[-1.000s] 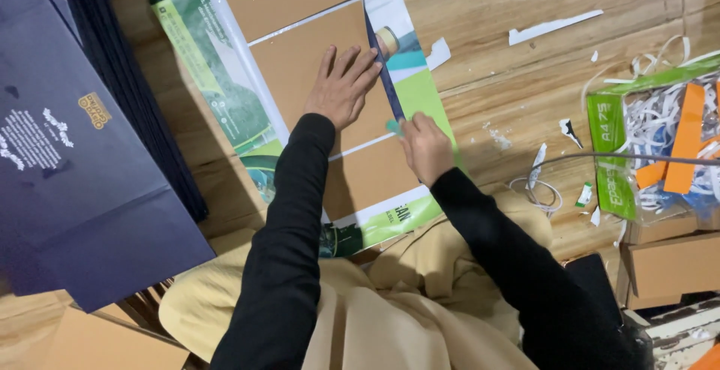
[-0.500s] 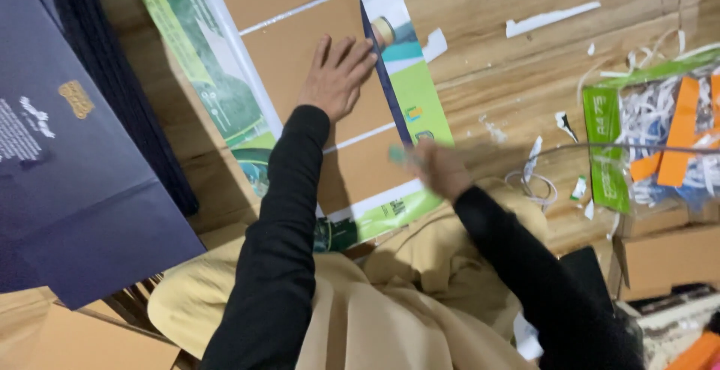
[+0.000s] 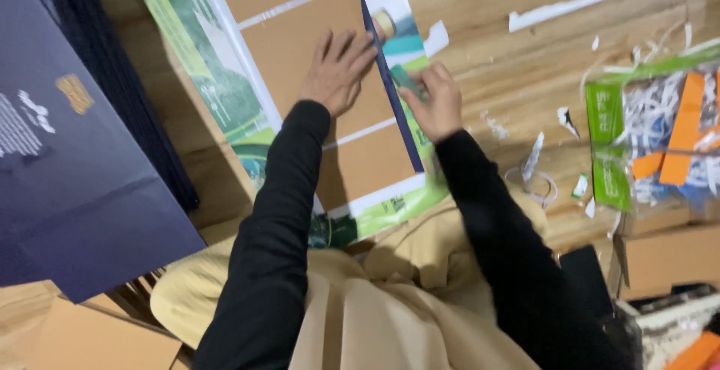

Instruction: The person applies cardboard rectangles to a printed flyer on the floor. They use a small tool to press and smooth down the surfaces and edges of the cardboard.

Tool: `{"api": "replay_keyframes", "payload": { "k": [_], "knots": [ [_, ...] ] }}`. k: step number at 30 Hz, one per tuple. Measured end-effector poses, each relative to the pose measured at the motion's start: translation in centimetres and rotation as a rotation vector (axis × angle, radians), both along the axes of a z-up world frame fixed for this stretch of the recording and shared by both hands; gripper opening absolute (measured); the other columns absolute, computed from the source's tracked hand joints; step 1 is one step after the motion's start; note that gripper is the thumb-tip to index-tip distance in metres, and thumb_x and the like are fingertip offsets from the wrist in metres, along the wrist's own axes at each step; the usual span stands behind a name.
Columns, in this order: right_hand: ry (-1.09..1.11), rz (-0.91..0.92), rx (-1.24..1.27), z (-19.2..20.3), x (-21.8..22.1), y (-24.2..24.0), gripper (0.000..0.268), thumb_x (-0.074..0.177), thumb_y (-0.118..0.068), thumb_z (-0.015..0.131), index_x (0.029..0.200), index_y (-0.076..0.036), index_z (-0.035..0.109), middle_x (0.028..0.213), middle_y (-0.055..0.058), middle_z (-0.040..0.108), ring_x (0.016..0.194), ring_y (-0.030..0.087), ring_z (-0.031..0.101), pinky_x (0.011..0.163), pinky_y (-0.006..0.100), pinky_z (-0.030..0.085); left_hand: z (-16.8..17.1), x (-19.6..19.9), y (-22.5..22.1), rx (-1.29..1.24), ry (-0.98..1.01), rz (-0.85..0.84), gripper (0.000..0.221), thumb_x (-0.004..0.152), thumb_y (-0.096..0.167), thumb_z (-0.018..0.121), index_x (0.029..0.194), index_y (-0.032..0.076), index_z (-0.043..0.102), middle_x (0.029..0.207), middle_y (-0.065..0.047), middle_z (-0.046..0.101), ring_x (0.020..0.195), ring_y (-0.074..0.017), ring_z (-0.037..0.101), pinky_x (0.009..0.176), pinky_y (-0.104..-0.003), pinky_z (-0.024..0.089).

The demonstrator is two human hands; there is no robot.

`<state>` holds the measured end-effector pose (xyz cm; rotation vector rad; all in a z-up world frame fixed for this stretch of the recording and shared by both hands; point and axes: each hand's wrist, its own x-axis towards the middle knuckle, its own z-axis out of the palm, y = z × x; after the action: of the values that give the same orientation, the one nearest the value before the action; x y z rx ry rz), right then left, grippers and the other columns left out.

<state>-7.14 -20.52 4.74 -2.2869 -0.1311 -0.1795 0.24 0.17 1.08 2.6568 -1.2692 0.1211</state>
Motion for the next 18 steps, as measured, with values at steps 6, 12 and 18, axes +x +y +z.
{"api": "replay_keyframes", "payload": {
  "k": [6, 12, 18],
  "knots": [
    [0.225, 0.023, -0.176, -2.7, 1.9, 1.9, 0.025, 0.073, -0.017, 0.072, 0.092, -0.009, 0.058, 0.079, 0.001, 0.046, 0.075, 0.026, 0.059, 0.061, 0.037, 0.049, -5.0, 7.9, -1.7, -0.105, -0.232, 0.029, 0.039, 0.083, 0.018, 0.040, 0.117, 0.023, 0.057, 0.124, -0.001, 0.046, 0.111, -0.0297, 0.036, 0.098, -0.054, 0.020],
    [0.354, 0.055, -0.193, -2.2, 2.7, 1.5, 0.027, 0.070, -0.021, 0.074, 0.092, -0.013, 0.060, 0.079, 0.001, 0.052, 0.075, 0.025, 0.061, 0.065, 0.038, 0.050, -0.9, 9.0, 0.4, -0.022, -0.164, 0.016, 0.047, 0.086, 0.021, 0.033, 0.133, 0.022, 0.034, 0.129, -0.002, 0.036, 0.114, -0.0256, 0.033, 0.102, -0.051, 0.016],
    [0.109, -0.019, -0.052, -4.4, 12.9, 1.1, 0.029, 0.065, -0.020, 0.080, 0.087, -0.012, 0.064, 0.073, 0.003, 0.057, 0.070, 0.024, 0.062, 0.062, 0.033, 0.049, -1.1, 9.2, 0.7, -0.039, -0.186, 0.018, 0.047, 0.082, 0.020, 0.036, 0.129, 0.022, 0.037, 0.129, 0.000, 0.036, 0.111, -0.0226, 0.034, 0.100, -0.046, 0.021]
  ]
}}
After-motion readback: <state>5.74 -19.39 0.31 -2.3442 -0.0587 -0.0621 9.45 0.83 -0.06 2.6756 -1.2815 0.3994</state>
